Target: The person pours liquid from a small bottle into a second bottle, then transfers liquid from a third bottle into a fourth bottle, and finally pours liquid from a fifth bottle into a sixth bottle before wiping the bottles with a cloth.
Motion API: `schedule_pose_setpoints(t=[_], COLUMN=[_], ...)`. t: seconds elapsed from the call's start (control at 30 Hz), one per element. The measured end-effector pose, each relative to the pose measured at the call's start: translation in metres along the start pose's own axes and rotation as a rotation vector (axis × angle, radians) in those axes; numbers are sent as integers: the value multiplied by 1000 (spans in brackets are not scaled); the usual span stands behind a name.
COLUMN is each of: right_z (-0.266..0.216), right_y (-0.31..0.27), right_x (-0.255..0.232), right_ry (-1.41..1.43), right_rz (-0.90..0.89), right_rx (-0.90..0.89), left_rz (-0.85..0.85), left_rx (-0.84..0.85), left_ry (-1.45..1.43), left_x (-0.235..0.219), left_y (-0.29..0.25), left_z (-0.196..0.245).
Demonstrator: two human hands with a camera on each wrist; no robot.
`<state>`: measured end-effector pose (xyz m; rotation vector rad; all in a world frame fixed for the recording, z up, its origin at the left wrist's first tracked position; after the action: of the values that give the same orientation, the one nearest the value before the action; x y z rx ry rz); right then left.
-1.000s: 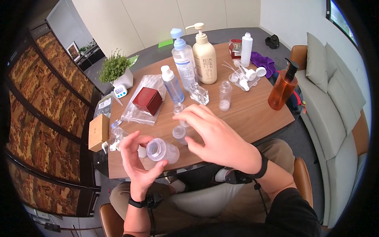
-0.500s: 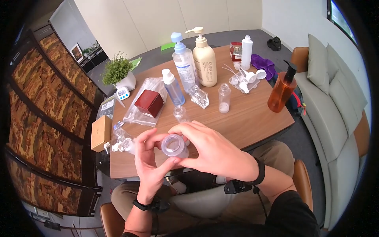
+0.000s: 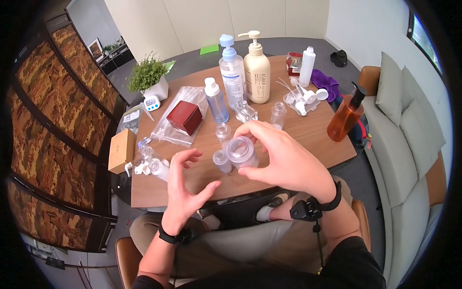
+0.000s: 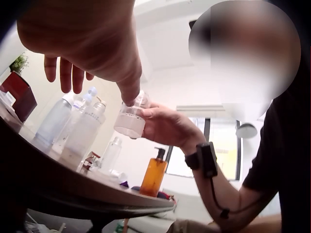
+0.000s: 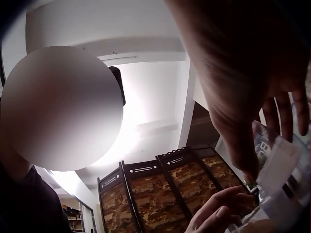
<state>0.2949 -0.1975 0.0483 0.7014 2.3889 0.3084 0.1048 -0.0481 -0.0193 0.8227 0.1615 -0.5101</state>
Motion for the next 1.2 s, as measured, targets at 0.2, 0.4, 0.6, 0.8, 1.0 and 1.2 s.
schedule_pose_setpoints(t=[0.2, 0.4, 0.6, 0.8, 1.0, 1.2], right_z=[30, 62, 77, 86, 67, 46], right_y=[0, -14, -17, -20, -16, -13], right_x=[8, 19, 28, 25, 21, 35], right_ry=[-45, -2, 12, 62, 47, -90], right_rz=[-84, -28, -1, 53, 179, 171], right_rx=[-111, -17, 18, 78, -52, -120], left_rz=[-207, -250, -238, -268, -261, -291], left_rx=[301, 346, 142, -48, -34, -17], left_ry=[474, 637, 292, 135, 56, 64], left_x=[9, 30, 30, 32, 17, 12], left_y=[15, 21, 26, 20, 18, 15], left_z=[11, 9, -6, -16, -10, -10])
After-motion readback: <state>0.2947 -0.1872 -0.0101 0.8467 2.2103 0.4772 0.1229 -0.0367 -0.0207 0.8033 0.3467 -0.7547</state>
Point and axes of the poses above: each hand's wrist, its own y-axis towards the middle knuckle, its own x-axis out of the palm, z = x × y, the point moved 6 cm from there along y, towards the middle knuckle, and after that the axes turned 12 degrees about z, right-handed, at the moved point
